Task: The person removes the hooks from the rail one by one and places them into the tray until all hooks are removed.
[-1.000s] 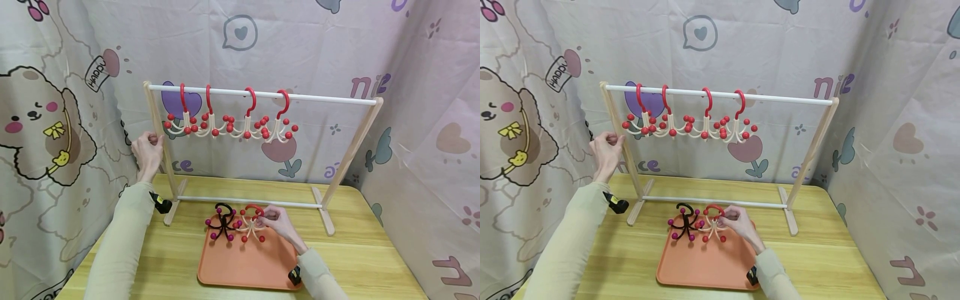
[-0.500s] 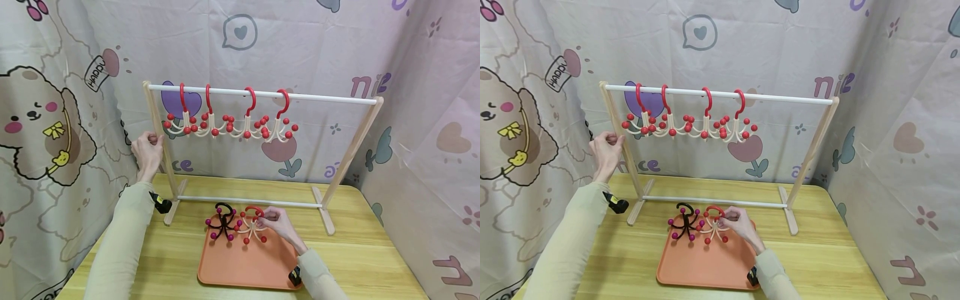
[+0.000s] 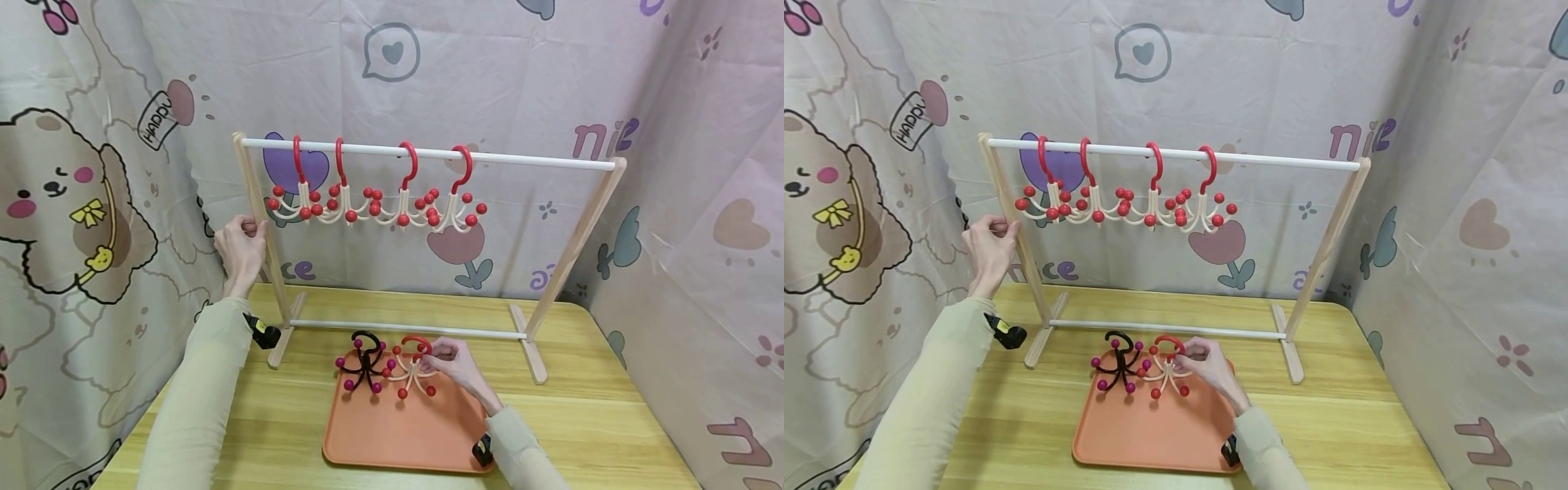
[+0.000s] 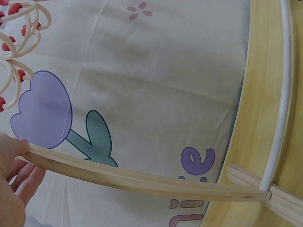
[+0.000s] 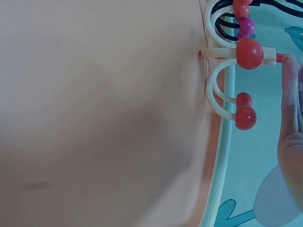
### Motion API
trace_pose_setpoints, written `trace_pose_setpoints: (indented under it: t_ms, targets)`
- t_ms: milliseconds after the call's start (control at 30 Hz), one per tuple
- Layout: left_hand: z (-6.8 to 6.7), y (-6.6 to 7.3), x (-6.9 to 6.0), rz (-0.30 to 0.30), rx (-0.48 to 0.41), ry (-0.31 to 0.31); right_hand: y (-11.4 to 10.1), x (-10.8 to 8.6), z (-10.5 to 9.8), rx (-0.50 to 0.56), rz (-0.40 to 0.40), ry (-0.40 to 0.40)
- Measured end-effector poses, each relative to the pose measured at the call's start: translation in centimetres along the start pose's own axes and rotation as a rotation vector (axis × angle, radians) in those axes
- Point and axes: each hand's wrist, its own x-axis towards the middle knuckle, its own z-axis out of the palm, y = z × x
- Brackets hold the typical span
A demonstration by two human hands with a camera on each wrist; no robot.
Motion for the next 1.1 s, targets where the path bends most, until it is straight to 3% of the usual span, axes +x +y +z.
trace_pose_setpoints:
  t_ms: [433, 633, 900, 1100]
  targets:
    - [0.1, -0.1, -0.2, 0.002, 0.005, -0.006, 0.1, -0.2, 0.0, 0.017, -0.007, -0.009]
    - [0.1, -0.1, 0.0, 0.01, 0.01, 0.006, 0.1, -0.1, -0.1, -0.023, -0.011, 0.019]
    - [0.0, 0.1, 0.0, -0.001, 0.007, 0.006, -1.3, 0.4, -0.9, -0.074, -0.118, 0.043]
    - [0.0, 0.0, 0.1, 0.002, 0.01, 0.008, -3.1, 1.0, -1.8, -0.122, -0.112, 0.094]
